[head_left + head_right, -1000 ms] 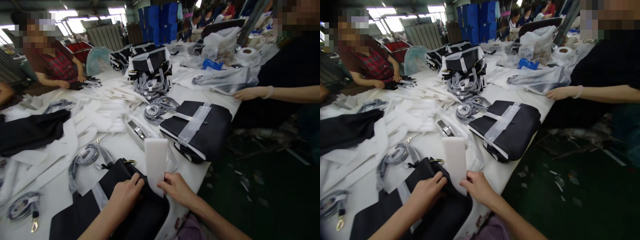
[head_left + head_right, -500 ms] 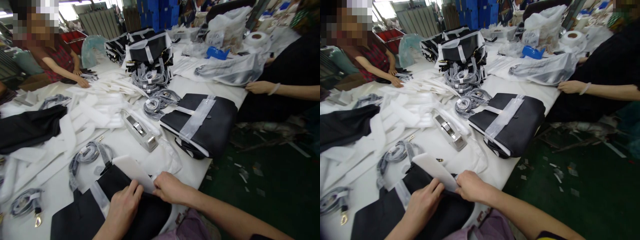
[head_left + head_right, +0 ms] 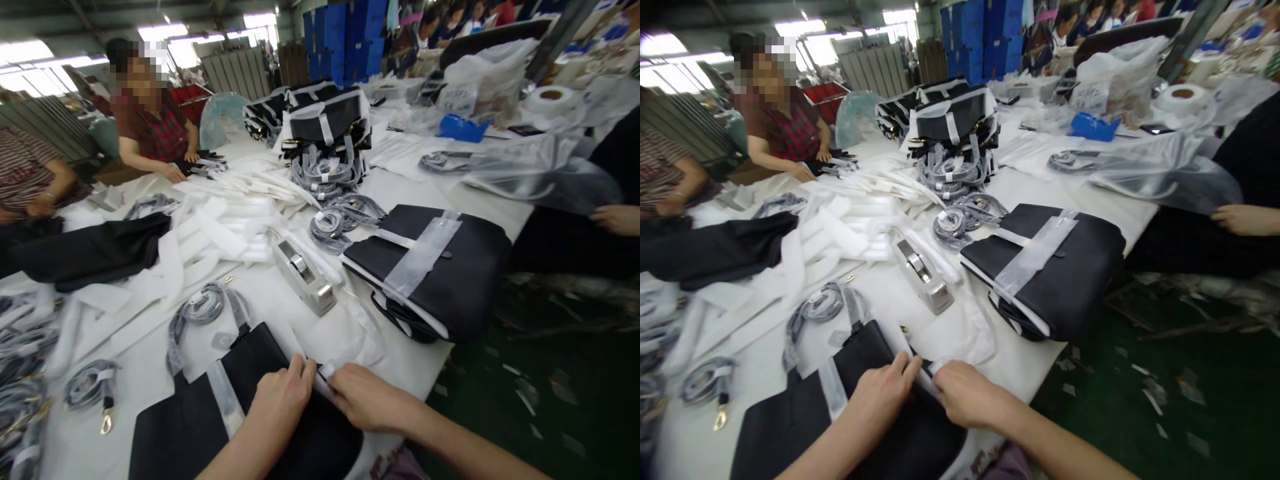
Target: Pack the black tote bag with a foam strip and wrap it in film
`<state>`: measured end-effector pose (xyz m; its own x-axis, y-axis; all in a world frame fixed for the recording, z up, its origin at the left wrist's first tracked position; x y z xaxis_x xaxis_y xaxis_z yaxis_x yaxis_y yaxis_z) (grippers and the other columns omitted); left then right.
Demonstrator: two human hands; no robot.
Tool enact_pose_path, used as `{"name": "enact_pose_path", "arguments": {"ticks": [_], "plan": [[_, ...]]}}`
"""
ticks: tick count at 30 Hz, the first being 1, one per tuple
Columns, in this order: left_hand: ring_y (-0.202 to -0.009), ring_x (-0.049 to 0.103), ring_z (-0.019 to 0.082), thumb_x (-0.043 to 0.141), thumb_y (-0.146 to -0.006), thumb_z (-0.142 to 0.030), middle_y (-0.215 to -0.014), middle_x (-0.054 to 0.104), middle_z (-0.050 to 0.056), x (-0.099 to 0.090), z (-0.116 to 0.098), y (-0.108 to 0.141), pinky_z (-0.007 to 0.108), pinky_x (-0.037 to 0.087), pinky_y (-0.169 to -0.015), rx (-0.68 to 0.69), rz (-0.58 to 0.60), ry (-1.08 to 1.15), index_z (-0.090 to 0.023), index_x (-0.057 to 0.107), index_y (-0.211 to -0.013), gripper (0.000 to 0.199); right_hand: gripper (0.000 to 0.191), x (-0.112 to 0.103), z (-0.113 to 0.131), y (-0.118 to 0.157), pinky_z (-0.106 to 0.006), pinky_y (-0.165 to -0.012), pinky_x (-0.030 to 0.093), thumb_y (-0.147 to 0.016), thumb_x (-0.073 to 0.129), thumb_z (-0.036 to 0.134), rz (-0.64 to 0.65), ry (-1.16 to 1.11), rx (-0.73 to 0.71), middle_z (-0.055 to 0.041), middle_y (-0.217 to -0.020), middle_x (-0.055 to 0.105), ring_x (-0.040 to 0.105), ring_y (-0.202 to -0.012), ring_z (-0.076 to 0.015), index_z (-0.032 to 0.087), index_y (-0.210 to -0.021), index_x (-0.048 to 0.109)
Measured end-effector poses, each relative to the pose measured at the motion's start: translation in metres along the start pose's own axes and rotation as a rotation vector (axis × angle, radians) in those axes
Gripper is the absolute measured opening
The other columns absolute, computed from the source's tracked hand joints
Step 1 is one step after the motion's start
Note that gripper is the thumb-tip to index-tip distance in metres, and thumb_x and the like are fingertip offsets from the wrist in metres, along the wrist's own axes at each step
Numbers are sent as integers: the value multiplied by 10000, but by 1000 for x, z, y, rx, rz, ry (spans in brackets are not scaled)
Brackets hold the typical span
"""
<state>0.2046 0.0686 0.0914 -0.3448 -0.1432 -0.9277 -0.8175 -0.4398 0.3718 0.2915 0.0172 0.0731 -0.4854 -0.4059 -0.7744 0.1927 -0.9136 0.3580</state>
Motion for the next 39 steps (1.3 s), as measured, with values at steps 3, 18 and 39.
{"name": "enact_pose_path", "arguments": {"ticks": [3,18,39], "plan": [[-697,682,190,459,-889,-100,-1008,624,83,0,3,-1,294,577,-573,11,-4,24,-192,511,-1265,391,231,-24,-3,-8,-227,-563,380,-771,455,112,-128,-287,8,-22,-629,648,592,-624,-157,163,-660,651],[-1095,607,218,488,-879,-165,-1458,386,95,-9,69,10,306,550,-854,95,-363,426,-311,332,-1382,547,393,10,-15,-80,-220,-474,265,-823,493,484,-549,-931,223,47,-552,358,360,-548,-108,174,-582,488],[-765,601,168,364,-917,-124,-957,610,40,29,122,12,279,499,-642,-22,-445,356,-218,503,-871,174,296,-3,6,-70,-232,-525,274,-923,420,308,-521,-658,109,50,-578,391,377,-532,-101,171,-703,563]]}}
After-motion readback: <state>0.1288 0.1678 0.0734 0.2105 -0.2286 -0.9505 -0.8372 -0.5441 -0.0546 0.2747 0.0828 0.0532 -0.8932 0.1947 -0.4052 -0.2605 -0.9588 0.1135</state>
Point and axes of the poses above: each hand's wrist, its own y-axis away from the middle knuckle, its own x-axis out of the palm, z = x × y, the point moved 7 cm from there along -y, towards the middle knuckle
